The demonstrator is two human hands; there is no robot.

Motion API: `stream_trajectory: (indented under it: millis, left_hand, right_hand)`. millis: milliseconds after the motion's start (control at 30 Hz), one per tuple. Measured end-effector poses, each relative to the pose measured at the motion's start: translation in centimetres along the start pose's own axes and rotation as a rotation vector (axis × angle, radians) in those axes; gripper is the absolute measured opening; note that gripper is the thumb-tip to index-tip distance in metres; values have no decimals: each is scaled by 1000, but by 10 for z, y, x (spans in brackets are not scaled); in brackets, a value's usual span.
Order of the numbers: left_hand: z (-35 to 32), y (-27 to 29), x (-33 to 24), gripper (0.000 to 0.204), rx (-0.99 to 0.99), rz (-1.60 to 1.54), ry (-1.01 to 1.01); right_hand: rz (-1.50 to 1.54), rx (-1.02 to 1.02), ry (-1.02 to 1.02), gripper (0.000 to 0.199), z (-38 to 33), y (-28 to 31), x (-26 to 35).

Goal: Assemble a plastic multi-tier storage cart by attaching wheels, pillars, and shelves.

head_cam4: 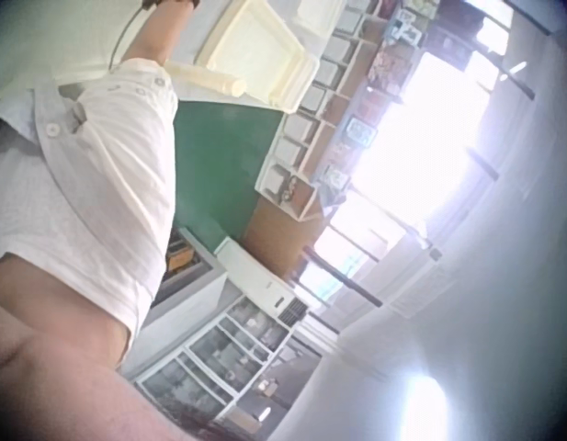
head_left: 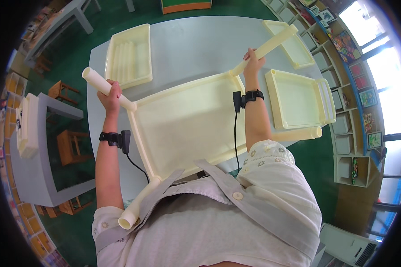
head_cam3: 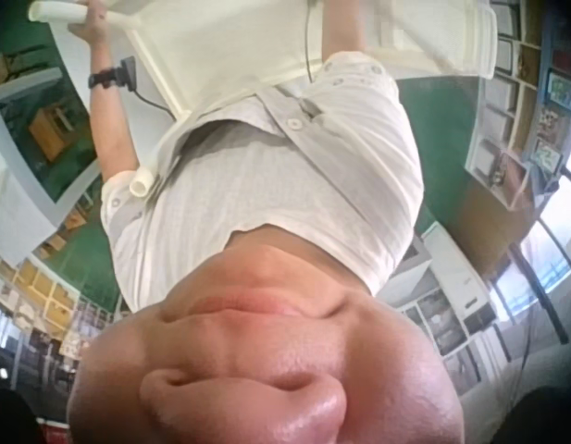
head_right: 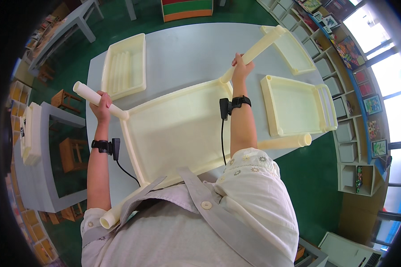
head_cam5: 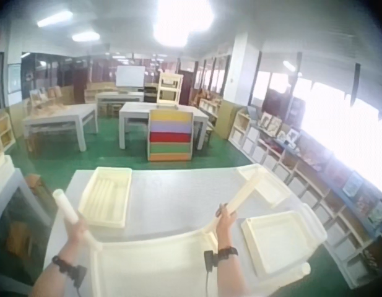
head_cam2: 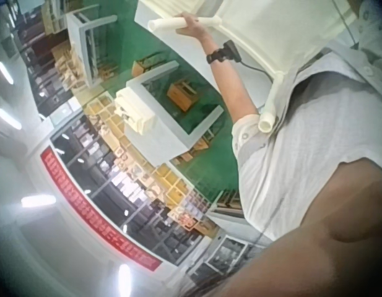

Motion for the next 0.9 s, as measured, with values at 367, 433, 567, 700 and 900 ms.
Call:
stream_trajectory:
  millis: [367, 433, 567, 700, 900]
  left_hand:
    - [-4, 3, -3, 15, -20, -38, 16]
    - [-4, 2, -2, 15, -21, -38, 26]
    - [-2, 3, -1, 15, -13, -36, 24]
    - [-1, 5, 0, 13, -20, -49, 29]
    - [-3, 12, -2, 13, -31, -38, 27]
  right_hand:
    - [-266, 173, -89, 12, 1, -10, -33]
    - [-316, 217, -74, 11, -7, -15, -31]
    - [-308, 331, -84, 10, -11, -17, -37]
    - [-219, 356, -132, 8, -11, -4, -55]
    - [-220, 206, -53, 11, -21, -5, -49]
Point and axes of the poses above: each hand's wrist, its own z-axis towards the middle knuckle, its own y-axis out of the back of the hand, x = y × z, the point moved 7 cm from there along z, towards the middle knuckle, and after that the axes turned 6 degrees about -y, right-handed, at the moved point
